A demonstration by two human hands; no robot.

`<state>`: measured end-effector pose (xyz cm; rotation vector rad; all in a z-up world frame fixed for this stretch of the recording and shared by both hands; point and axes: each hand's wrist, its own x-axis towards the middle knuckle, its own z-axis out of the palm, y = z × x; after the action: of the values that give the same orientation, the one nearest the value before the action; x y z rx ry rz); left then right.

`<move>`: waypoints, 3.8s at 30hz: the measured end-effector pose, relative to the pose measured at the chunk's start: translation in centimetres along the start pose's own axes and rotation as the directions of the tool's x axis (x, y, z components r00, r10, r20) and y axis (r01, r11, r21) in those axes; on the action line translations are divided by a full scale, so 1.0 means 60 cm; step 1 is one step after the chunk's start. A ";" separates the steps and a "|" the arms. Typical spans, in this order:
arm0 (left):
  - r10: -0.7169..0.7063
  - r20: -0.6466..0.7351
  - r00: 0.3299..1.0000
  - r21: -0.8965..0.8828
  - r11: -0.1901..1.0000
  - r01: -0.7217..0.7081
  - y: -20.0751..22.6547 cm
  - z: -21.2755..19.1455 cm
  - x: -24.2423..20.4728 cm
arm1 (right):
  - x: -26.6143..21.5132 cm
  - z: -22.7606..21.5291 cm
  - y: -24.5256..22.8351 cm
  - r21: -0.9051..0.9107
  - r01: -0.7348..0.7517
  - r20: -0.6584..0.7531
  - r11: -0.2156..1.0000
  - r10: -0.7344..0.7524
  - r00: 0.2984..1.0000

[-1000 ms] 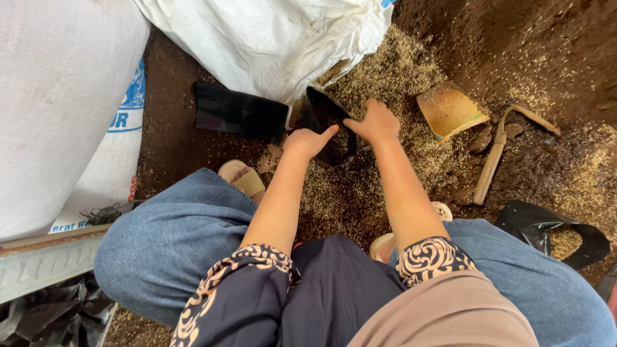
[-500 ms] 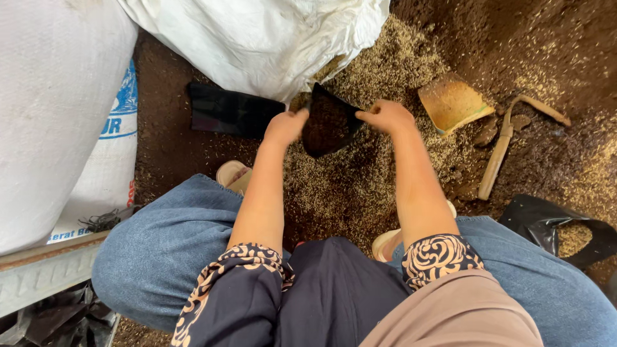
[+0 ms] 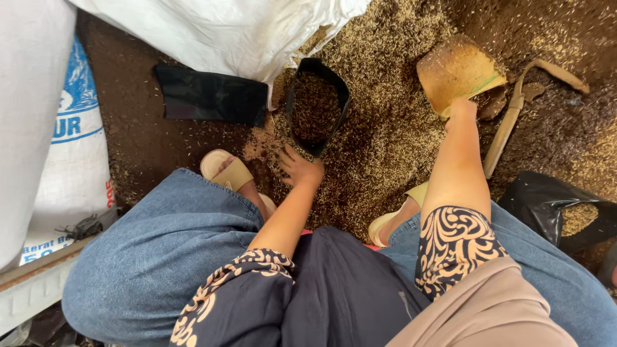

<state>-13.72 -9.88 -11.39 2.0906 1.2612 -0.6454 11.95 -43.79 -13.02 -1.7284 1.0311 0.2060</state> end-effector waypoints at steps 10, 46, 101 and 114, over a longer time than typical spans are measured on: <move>-0.048 0.247 0.968 -0.178 0.980 0.094 0.054 0.126 -0.047 | -0.158 -0.148 -0.213 -0.811 0.353 0.247 0.467 -0.274 0.930; 0.493 0.249 0.834 -0.451 0.821 -0.351 0.266 0.035 -0.171 | -0.235 -0.088 0.101 0.025 -0.195 0.509 0.981 0.155 0.847; 0.566 -0.187 0.803 -0.101 0.802 -0.588 0.096 -0.274 0.039 | -0.498 0.153 -0.058 -0.685 0.666 0.473 0.295 -0.516 0.715; 0.619 -0.372 0.692 -0.112 0.710 -0.695 0.081 -0.268 0.067 | -0.393 0.151 -0.039 -0.634 0.683 0.440 0.363 -0.556 0.705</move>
<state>-6.10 2.17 -1.68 2.2683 0.5765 0.1738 2.22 -23.41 -1.48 -2.7286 0.0172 0.2998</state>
